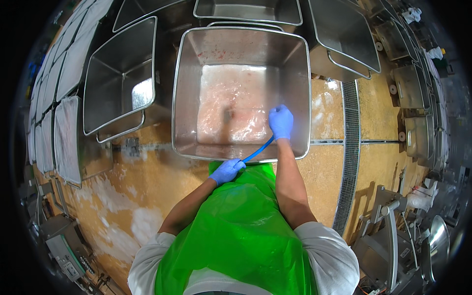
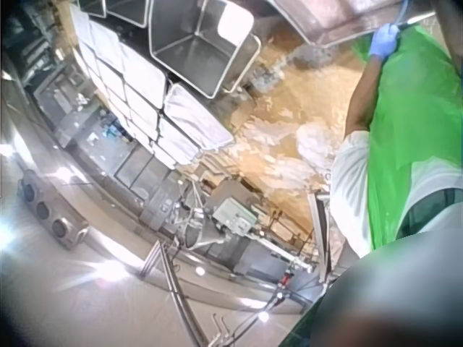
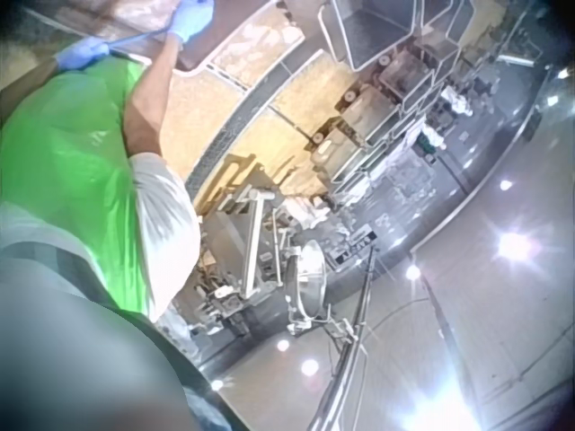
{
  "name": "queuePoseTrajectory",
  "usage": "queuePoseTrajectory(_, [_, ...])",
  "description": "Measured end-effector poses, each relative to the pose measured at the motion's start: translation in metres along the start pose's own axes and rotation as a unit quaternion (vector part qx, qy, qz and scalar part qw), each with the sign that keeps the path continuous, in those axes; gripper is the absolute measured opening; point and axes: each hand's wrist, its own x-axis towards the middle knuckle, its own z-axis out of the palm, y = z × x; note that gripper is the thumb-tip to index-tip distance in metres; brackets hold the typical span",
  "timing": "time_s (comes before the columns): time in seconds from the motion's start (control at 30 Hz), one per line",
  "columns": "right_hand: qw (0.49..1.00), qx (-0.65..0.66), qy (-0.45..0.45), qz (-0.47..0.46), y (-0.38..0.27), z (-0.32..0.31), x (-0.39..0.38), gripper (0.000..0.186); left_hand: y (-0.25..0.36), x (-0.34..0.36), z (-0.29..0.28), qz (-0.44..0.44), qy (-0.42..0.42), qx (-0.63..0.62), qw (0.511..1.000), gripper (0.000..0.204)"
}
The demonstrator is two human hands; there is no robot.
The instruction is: The person handles small metal rings, then walks to a row of stainless steel containers and sprays them with a hose. The person rinses the interior of one container repeatedly, moving the spray across the bottom and sides.
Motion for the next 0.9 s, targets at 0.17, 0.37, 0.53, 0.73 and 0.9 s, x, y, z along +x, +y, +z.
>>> queuePoseTrajectory(0.17, [0.999, -0.038, 0.004, 0.008, -0.004, -0.005, -0.003, 0.022, 0.001, 0.000, -0.001, -0.006, -0.004, 0.004, 1.000, 0.038])
queuePoseTrajectory(0.37, [0.998, -0.056, 0.002, 0.015, 0.000, -0.006, -0.003, 0.022, 0.004, 0.000, -0.002, -0.009, -0.013, 0.011, 1.000, 0.038])
queuePoseTrajectory(0.53, [0.999, -0.041, 0.001, 0.021, -0.001, -0.008, -0.005, 0.022, 0.002, 0.000, -0.002, 0.003, -0.018, 0.018, 1.000, 0.038])
queuePoseTrajectory(0.73, [0.998, -0.010, 0.057, 0.015, -0.006, -0.010, -0.008, 0.023, 0.003, 0.000, -0.002, -0.010, -0.015, 0.023, 1.000, 0.039])
queuePoseTrajectory(0.9, [0.998, -0.032, 0.043, 0.025, -0.002, -0.011, -0.006, 0.024, 0.004, 0.001, -0.002, -0.019, -0.015, 0.017, 1.000, 0.040])
